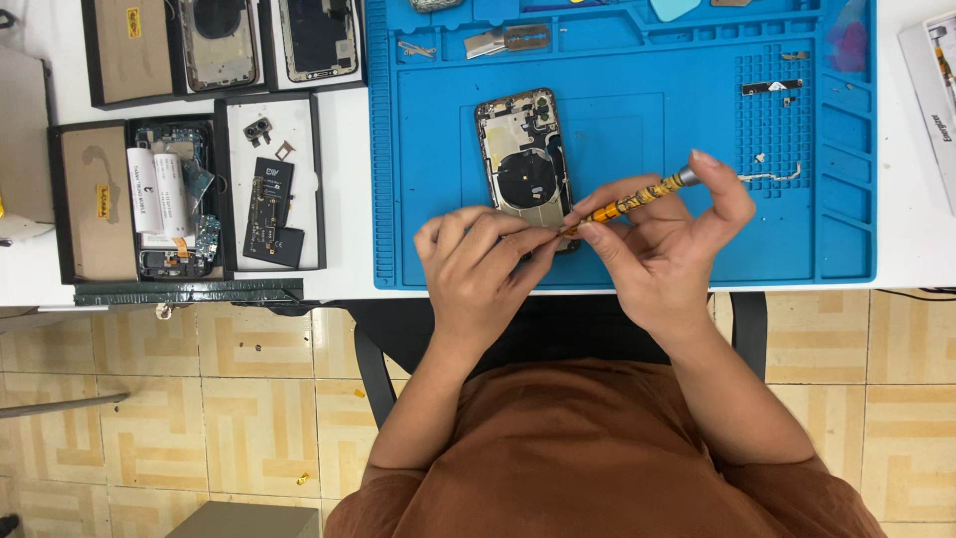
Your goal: The person uses a screwdriver to remove screws from the back of a disassembled smartphone placed on a blue work mat. They place the removed screws into a compartment on the mat and continue to unscrew additional fasteners from the device's frame.
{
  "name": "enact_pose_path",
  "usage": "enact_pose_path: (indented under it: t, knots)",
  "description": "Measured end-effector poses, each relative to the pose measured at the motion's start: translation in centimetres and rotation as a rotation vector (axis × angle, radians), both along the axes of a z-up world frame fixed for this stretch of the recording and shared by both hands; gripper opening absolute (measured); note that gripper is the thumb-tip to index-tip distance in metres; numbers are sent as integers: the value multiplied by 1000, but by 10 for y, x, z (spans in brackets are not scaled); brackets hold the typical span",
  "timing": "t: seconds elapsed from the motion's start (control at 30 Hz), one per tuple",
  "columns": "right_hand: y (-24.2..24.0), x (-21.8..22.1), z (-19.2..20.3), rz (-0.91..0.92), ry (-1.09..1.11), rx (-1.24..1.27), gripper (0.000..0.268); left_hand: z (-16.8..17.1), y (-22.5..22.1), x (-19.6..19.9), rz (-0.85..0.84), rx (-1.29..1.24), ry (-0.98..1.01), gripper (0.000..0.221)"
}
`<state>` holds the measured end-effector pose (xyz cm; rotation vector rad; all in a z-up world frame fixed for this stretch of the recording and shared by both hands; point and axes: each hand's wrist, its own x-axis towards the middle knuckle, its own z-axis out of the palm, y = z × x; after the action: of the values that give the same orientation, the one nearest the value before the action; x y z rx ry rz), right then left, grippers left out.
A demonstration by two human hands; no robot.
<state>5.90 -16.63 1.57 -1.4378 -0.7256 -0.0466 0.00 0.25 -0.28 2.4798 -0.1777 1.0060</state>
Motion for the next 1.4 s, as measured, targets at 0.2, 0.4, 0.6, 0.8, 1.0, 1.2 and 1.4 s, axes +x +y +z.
enact_pose_path:
  t: [0.2,0.4,0.6,0.8,1.0,1.2,1.4]
  knots:
    - [0,-2,-3,13,-81,-17,77,3,-2,-1,9,-19,26,16]
    - [-2,-3,-8,23,-207,-65,81,3,-2,1,11,-31,22,16]
    - [-2,-3,-9,17,-221,-59,82,2,-1,0,-1,-33,38,16]
    - [-1,-5,1,4,-143,-34,75,5,2,-4,-30,-114,150,24]
    - [-16,-14,4,-44,24,-62,75,1,13,-14,-187,-63,178,22]
    - [-21,-13,0,-42,28,-113,75,2,10,-14,-213,67,212,19]
    - [-21,-14,-7,-28,3,-172,75,2,8,-13,-198,78,219,11]
